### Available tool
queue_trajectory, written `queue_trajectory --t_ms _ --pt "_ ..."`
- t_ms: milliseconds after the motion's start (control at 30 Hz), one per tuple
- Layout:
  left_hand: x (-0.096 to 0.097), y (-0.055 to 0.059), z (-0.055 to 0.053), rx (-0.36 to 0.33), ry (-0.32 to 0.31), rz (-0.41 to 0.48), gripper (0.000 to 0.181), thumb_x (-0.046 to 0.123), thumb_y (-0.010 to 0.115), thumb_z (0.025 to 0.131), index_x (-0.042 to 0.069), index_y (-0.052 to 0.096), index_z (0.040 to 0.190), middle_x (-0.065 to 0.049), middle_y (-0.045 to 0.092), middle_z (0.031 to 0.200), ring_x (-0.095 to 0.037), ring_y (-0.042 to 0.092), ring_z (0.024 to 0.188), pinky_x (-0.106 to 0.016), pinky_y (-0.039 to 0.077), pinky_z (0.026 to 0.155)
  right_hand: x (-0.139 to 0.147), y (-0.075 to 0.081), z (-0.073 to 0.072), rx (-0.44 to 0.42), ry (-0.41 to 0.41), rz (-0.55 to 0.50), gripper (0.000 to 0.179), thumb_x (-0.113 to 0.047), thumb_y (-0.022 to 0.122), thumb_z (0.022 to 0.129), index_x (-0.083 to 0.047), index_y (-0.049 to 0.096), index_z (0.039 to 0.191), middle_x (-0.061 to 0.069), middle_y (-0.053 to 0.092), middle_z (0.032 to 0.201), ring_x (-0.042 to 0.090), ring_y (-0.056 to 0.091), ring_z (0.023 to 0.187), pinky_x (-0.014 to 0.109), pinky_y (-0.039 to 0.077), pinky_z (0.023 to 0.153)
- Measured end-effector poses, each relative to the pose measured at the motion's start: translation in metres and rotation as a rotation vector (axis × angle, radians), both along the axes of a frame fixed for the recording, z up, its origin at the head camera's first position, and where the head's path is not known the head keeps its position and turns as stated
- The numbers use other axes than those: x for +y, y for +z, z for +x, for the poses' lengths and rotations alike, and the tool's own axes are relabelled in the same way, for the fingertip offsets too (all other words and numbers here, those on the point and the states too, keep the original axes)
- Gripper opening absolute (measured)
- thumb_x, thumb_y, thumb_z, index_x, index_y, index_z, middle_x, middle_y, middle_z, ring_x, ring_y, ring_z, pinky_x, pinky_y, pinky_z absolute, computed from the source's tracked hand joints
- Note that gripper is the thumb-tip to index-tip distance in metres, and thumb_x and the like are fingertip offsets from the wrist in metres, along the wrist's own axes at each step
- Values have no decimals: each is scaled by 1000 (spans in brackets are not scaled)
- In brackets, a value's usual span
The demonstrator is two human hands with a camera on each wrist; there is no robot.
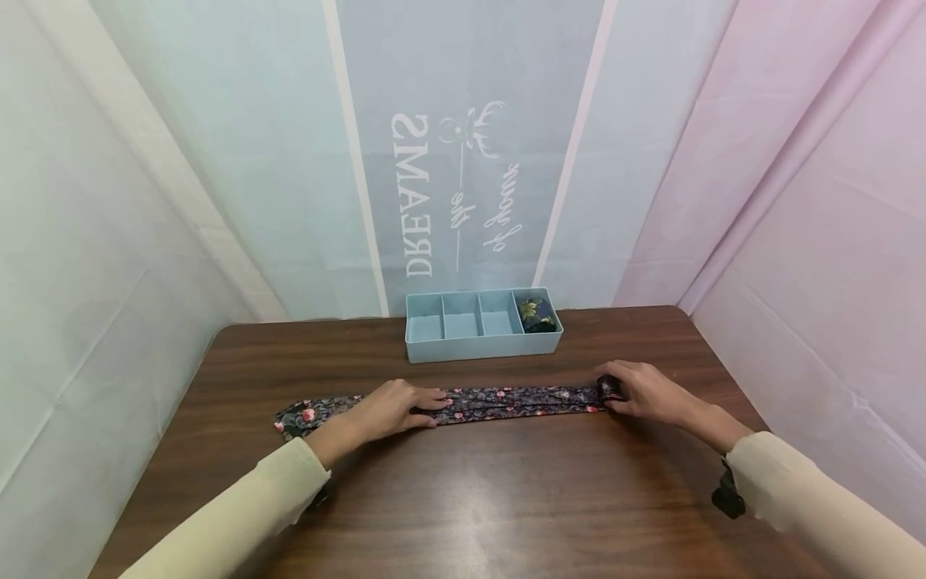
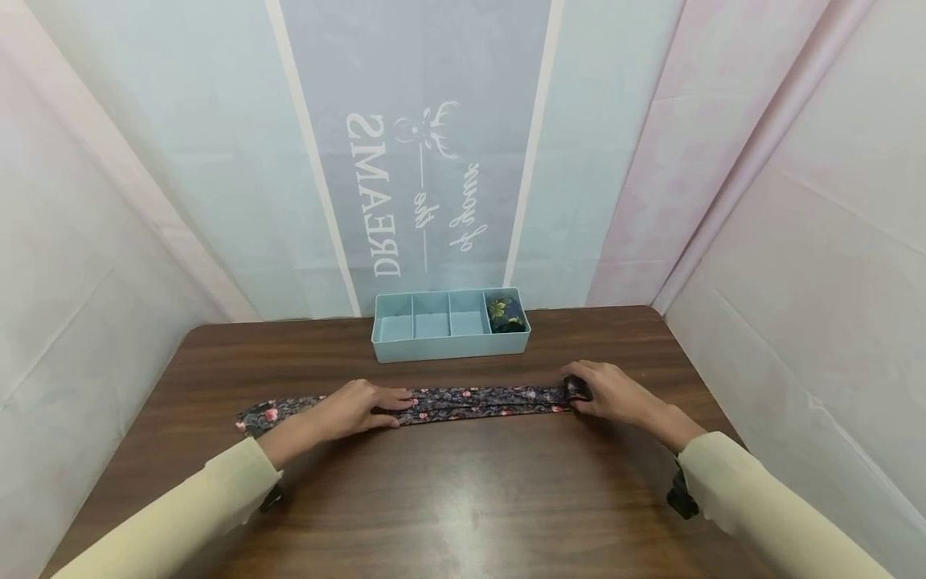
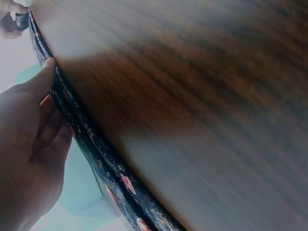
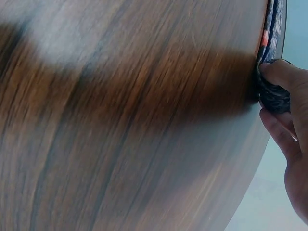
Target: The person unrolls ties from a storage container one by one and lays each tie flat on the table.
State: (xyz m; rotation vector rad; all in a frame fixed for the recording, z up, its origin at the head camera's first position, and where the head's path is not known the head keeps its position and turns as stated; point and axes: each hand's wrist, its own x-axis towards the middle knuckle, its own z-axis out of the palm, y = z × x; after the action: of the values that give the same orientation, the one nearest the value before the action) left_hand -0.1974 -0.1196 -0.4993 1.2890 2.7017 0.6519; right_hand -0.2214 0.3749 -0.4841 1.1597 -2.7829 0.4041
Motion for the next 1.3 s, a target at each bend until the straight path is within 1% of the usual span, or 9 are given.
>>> queue_trajectory --t_ms 100,233,400,667,733,833,967,1133,1300 --pt "-2 -1 0 5 -6 9 39 24 77 99 9 72 135 -10 66 143 -26 73 117 -39 61 96 4 1 1 5 -6 -2 56 -5 92 79 -2 68 129 14 75 115 11 67 76 32 58 64" --pt "-5 1 0 -4 0 7 39 24 77 99 9 73 135 -10 66 142 -25 74 116 -37 61 95 10 3 2 -3 -11 -10 56 -4 92 79 -2 68 130 14 75 115 1 51 65 27 50 60" --pt "-9 2 0 -27 9 -5 40 25 77 99 11 72 136 -8 66 143 -23 74 115 -35 62 93 13 4 3 -4 -11 -6 55 -3 91 78 0 68 128 15 75 116 0 50 72 31 53 63" --pt "-16 4 1 -13 -1 -1 40 24 78 98 10 72 136 -9 66 143 -26 73 117 -39 62 94 15 4 2 -2 -19 2 53 -3 92 77 -1 70 125 13 75 115 19 71 92 39 61 71" --pt "-17 4 1 -2 -2 0 40 24 78 98 9 73 135 -10 66 142 -26 74 114 -40 62 94 14 4 0 -8 -21 7 52 -3 91 78 -2 70 125 13 75 115 20 72 94 39 61 72" --pt "-18 5 2 -2 1 -3 39 24 78 98 8 74 133 -9 67 142 -26 75 112 -40 62 94 13 6 0 -30 -27 14 51 -4 91 79 -2 70 126 12 75 115 11 66 82 35 58 68" --pt "-14 8 1 20 20 -14 40 25 79 97 6 74 133 -12 68 141 -28 73 118 -43 61 97 11 8 -1 -55 -32 15 51 -4 90 80 -3 70 127 12 75 116 0 53 69 28 51 62" --pt "-1 14 -1 34 46 -3 49 28 79 98 6 69 140 -15 64 146 -31 66 130 -47 57 104 9 10 -2 -68 -23 4 52 -2 90 80 -2 69 127 15 75 117 -4 45 62 24 47 59" --pt "18 18 -2 18 19 -6 52 29 77 99 8 65 145 -12 61 151 -29 62 135 -47 53 110 7 11 -2 -85 -17 15 54 -1 90 80 0 68 129 18 74 118 -7 40 59 25 45 60"
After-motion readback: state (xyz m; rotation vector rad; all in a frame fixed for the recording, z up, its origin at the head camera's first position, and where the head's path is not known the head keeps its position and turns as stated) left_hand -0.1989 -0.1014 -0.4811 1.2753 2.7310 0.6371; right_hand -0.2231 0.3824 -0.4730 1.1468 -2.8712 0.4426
